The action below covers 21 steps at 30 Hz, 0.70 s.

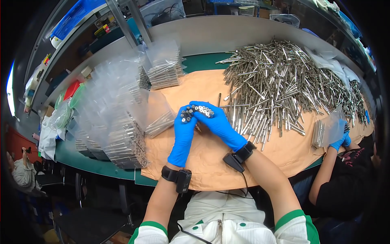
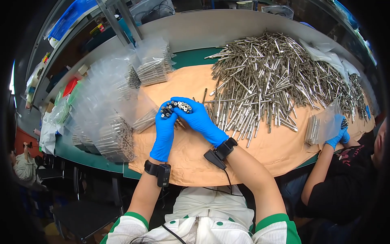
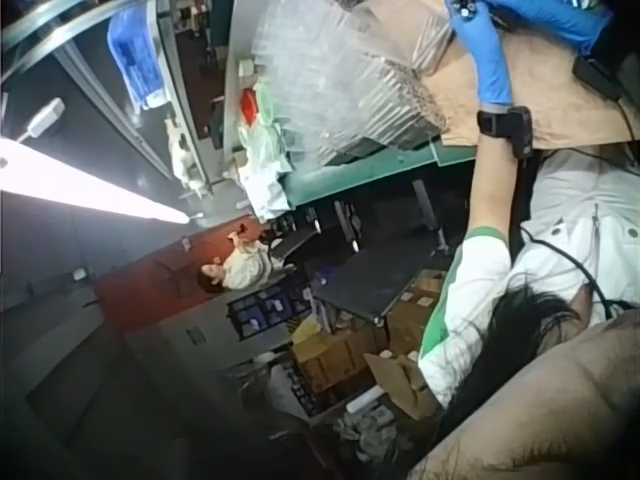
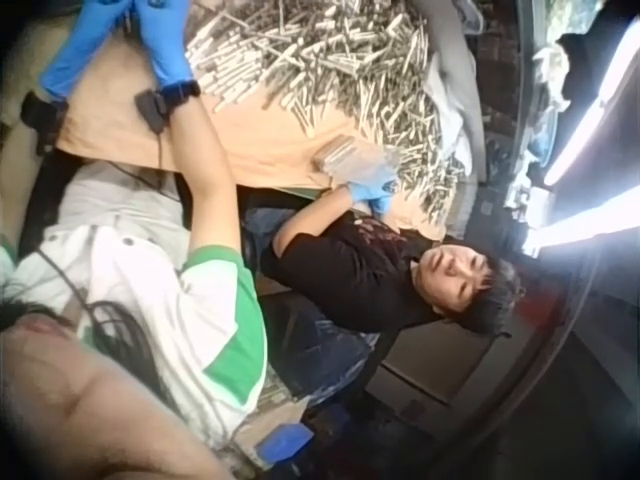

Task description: The person gathers metal rods from a pile, aligns them into a bundle, and slides the bundle into a plastic bag. They then pick up a single metal rod, place it into the same bag, and set the filled bag aside.

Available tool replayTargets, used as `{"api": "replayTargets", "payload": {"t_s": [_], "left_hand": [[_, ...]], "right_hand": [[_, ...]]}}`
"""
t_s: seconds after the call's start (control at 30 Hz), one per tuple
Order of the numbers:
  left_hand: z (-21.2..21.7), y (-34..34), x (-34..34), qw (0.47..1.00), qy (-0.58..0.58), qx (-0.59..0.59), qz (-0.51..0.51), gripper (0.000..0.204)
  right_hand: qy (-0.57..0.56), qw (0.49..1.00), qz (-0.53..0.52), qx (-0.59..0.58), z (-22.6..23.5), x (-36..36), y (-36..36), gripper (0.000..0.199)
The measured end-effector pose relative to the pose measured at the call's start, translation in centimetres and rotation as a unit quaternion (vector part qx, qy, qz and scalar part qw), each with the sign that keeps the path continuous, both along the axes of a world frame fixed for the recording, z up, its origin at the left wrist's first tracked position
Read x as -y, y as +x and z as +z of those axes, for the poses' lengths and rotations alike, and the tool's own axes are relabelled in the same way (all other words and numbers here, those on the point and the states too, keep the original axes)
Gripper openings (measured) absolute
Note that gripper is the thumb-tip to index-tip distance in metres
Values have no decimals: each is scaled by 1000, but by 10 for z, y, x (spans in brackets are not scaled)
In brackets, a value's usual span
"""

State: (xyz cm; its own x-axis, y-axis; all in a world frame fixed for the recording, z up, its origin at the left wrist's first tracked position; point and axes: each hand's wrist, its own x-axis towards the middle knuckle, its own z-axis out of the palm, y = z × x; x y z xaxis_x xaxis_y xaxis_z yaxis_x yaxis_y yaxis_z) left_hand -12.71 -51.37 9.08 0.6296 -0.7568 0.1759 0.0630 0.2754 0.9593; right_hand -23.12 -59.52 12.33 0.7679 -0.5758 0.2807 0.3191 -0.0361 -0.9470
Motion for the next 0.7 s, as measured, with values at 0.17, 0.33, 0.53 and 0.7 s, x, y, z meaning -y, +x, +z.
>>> {"api": "replayTargets", "payload": {"t_s": [0.17,0.33,0.53,0.7], "left_hand": [[-4,-8,4,999,-32,-19,19,27],[-2,-9,3,997,-64,3,35,24],[2,-6,5,997,-62,-30,23,26],[-1,9,-3,997,-5,-25,-74,28]], "right_hand": [[-48,998,-43,-9,-4,-2,0,34],[-34,998,-58,4,3,-8,-2,35],[0,1000,14,6,2,4,-2,38],[-11,998,53,-20,5,10,-5,39]]}}
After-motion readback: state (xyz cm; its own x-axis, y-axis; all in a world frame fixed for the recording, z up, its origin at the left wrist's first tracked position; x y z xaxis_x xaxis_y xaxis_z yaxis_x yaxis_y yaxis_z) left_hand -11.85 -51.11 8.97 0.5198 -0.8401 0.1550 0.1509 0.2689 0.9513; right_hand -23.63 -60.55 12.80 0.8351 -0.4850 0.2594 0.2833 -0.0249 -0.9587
